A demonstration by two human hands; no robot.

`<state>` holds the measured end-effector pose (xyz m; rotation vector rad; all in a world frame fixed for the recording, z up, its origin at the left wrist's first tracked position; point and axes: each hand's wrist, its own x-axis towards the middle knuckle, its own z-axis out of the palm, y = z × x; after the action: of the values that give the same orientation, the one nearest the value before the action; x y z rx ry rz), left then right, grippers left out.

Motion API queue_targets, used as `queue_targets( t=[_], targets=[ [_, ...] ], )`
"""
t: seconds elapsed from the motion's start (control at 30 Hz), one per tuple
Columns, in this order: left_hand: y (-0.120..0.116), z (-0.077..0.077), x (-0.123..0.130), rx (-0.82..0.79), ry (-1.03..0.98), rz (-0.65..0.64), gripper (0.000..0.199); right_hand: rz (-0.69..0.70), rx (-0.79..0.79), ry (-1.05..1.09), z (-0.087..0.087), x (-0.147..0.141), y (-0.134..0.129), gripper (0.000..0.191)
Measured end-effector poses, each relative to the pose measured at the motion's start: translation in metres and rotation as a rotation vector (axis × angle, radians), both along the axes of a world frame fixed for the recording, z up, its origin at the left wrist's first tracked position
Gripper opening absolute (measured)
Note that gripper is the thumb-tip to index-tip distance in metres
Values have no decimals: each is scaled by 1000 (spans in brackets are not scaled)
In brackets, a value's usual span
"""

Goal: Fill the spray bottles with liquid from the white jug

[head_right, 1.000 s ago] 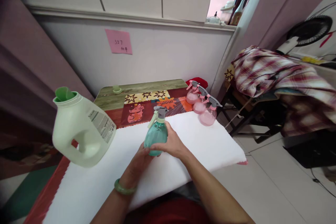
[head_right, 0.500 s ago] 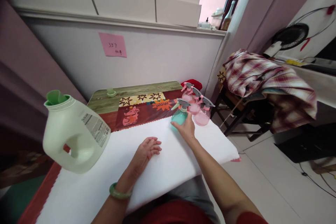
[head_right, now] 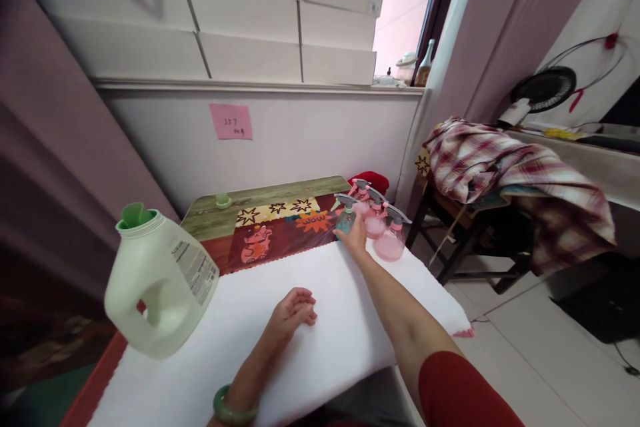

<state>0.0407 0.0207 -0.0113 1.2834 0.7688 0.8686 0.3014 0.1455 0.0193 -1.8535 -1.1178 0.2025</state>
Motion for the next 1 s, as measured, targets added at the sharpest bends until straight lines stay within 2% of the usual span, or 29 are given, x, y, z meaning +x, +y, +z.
queue_targets(
  t=[0.07, 0.17, 0.23, 0.3, 0.37, 0.5, 0.6, 0.67, 0.83, 0.9, 1.0],
  targets=[
    [-3, 2, 0, 46, 29, 19, 32, -17, -9, 9, -2, -4, -13, 103],
    [-6, 9, 6, 151, 75, 145, 30, -13, 82, -108, -10, -28, -52, 92],
    [-6, 20, 15, 253, 112, 303, 28, 132, 170, -338, -16, -54, -82, 78],
    [-4, 34, 28, 397, 168, 434, 30, 248, 123, -532, -20, -84, -106, 75],
    [-5, 45, 40, 582, 255, 463, 33, 293, 31, -641, -19, -108, -118, 71],
    [-30, 49, 48, 747, 382, 459, 34, 302, -79, -705, -13, -129, -114, 68],
    [-52, 46, 41, 966, 560, 493, 37, 342, -47, -737, -10, -131, -110, 73],
    [-52, 49, 35, 1103, 654, 490, 38, 368, -3, -759, -9, -135, -112, 75],
    [-24, 65, 30, 1141, 703, 495, 38, 354, 52, -747, -3, -146, -122, 69],
    [-31, 64, 33, 1155, 712, 474, 38, 347, 33, -742, 0, -143, -123, 69],
    [-62, 55, 37, 1177, 710, 461, 42, 369, -5, -758, 2, -130, -123, 74]
  ],
)
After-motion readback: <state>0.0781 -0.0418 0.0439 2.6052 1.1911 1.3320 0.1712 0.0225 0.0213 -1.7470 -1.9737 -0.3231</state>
